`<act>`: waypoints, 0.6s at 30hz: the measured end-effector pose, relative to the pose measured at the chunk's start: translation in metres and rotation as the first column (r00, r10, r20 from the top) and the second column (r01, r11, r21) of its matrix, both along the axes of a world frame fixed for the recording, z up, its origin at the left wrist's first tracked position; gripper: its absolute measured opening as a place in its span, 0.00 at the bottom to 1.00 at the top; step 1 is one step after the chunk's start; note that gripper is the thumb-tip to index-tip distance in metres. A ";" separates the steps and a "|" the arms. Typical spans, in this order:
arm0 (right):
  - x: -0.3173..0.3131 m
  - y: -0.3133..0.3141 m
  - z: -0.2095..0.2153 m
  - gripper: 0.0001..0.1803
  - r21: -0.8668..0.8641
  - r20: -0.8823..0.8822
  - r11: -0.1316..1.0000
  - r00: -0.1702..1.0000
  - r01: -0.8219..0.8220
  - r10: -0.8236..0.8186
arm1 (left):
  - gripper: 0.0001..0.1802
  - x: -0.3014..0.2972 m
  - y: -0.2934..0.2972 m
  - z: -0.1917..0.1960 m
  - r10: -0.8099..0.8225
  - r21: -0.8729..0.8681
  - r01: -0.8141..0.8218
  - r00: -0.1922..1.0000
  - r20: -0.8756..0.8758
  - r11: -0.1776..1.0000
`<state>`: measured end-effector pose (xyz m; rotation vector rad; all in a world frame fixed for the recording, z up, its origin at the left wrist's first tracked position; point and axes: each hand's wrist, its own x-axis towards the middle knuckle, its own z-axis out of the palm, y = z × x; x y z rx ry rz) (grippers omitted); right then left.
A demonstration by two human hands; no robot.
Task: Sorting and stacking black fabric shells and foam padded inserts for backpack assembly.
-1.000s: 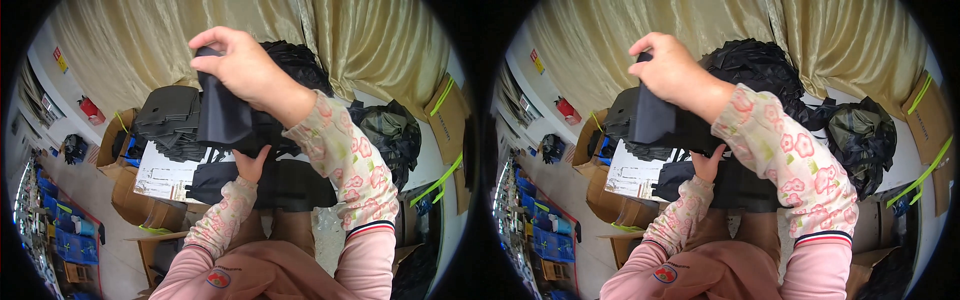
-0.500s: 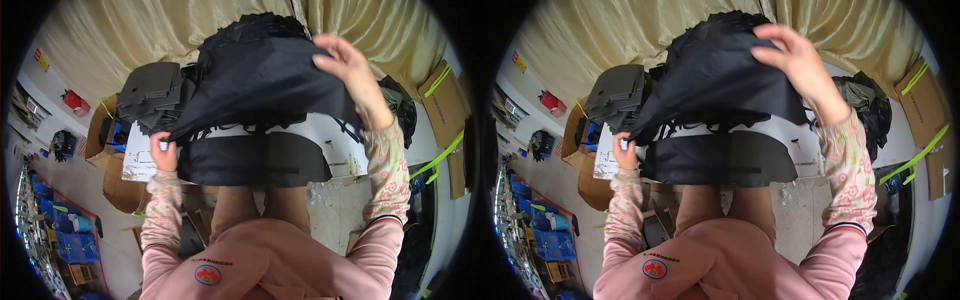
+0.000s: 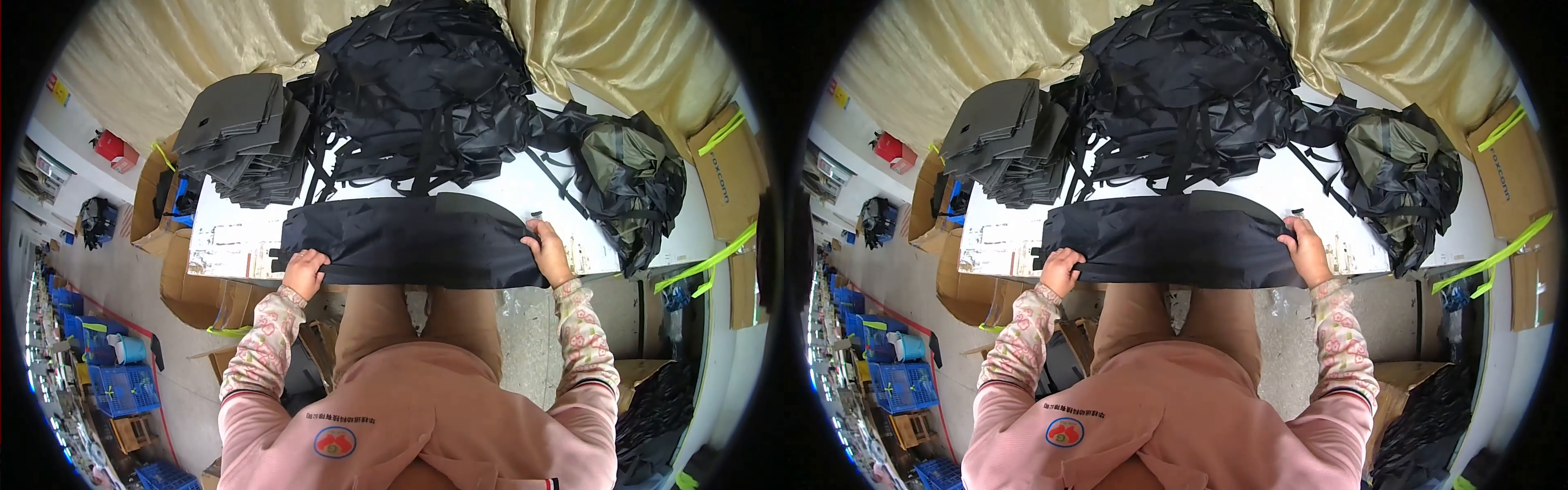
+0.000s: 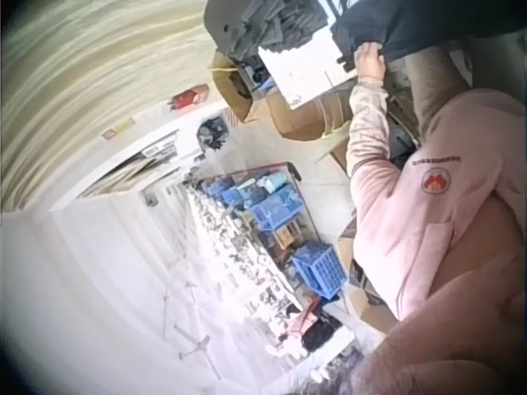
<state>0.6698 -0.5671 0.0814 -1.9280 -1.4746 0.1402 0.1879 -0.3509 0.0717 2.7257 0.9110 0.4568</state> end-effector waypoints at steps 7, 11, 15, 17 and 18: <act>-0.012 0.015 0.018 0.12 0.045 0.153 0.999 0.988 0.024 -0.031 | 0.16 0.002 -0.001 0.010 0.023 -0.005 -0.023 0.999 -0.028 1.000; -0.016 0.023 0.023 0.13 -0.001 0.152 0.995 0.984 0.097 -0.095 | 0.16 -0.001 0.000 0.009 0.055 -0.015 -0.055 0.998 -0.007 0.998; -0.063 0.027 0.041 0.30 -0.019 0.335 0.982 0.924 -0.187 0.183 | 0.16 -0.010 0.000 0.011 0.033 -0.087 -0.036 0.999 -0.033 0.996; -0.094 0.021 0.042 0.38 -0.277 0.393 0.867 0.774 -0.415 0.496 | 0.16 -0.017 0.003 0.015 0.018 -0.146 -0.023 0.999 -0.032 0.989; -0.101 0.015 0.035 0.41 -0.331 0.325 0.829 0.770 -0.451 0.549 | 0.16 -0.020 0.007 0.016 -0.010 -0.201 0.004 1.000 -0.026 0.980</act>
